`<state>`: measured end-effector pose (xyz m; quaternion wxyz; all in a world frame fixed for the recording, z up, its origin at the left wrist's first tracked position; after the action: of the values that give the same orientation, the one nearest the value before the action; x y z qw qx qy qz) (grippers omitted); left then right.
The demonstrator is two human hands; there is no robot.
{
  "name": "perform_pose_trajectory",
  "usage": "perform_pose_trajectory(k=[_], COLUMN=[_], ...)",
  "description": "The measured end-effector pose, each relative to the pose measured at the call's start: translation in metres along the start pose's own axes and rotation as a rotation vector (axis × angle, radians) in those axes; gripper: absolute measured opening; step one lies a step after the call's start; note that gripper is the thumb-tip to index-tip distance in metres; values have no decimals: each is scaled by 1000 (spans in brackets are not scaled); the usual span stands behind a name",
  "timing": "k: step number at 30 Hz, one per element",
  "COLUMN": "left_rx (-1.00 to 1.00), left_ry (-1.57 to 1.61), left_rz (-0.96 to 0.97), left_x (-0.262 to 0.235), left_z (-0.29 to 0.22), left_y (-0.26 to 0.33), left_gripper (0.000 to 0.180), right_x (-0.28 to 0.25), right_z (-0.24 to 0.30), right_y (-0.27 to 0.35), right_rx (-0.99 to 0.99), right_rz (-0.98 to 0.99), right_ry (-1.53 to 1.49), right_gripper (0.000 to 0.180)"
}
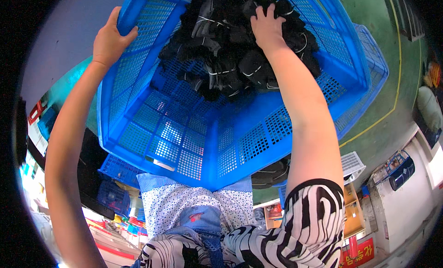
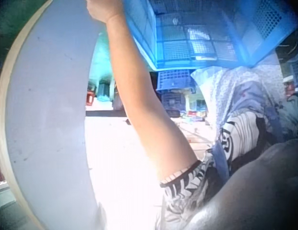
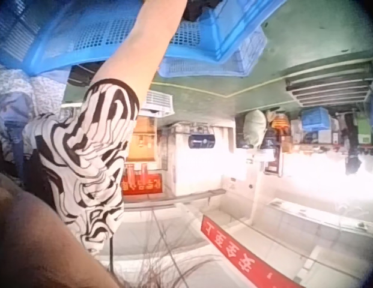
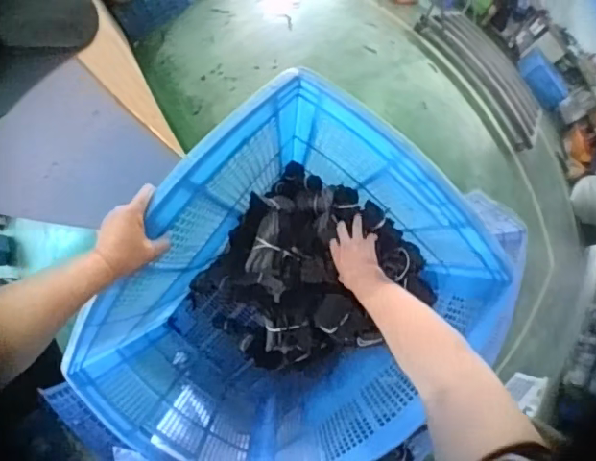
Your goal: The person sorts through several stacks of black shoe components in blue crates, moves one crate of components to another area of the room, and luego stacks the components on a table before securing a bundle with a rubber band.
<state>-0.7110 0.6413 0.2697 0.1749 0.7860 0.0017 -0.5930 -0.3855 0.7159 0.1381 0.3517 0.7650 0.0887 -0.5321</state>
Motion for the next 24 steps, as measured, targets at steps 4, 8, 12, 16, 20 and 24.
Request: perform_pose_trajectory(k=[4, 8, 12, 16, 20, 24], left_rx=[2, -4, 5, 24, -6, -6], left_ry=[0, 12, 19, 65, 91, 102], left_rz=[14, 31, 21, 1, 48, 61], left_x=[2, 1, -5, -9, -6, -10], left_z=[-4, -11, -7, -11, -17, -16], left_y=[1, 2, 2, 4, 3, 3], left_gripper=[62, 58, 52, 52, 49, 47], right_x=[14, -39, -165, -230, -171, -131], right_z=[-8, -44, -99, -153, -194, -195], right_y=[12, 30, 54, 45, -12, -21], right_rx=[-96, 113, 185, 138, 224, 510], right_rz=[-81, -333, -838, -1191, -704, -124], right_ry=[-63, -489, -1375, -1502, -1340, -1500], right_gripper=[44, 33, 23, 24, 27, 34])
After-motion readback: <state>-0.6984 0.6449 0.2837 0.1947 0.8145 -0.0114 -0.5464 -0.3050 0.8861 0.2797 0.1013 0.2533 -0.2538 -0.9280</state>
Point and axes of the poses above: each hand's wrist, its own y-axis away from the middle knuckle, its own x-axis out of the palm, z = x × y, the point moved 7 cm from there along -y, towards the middle knuckle, and after that the axes turned 2 degrees about x, right-handed, at the moved point
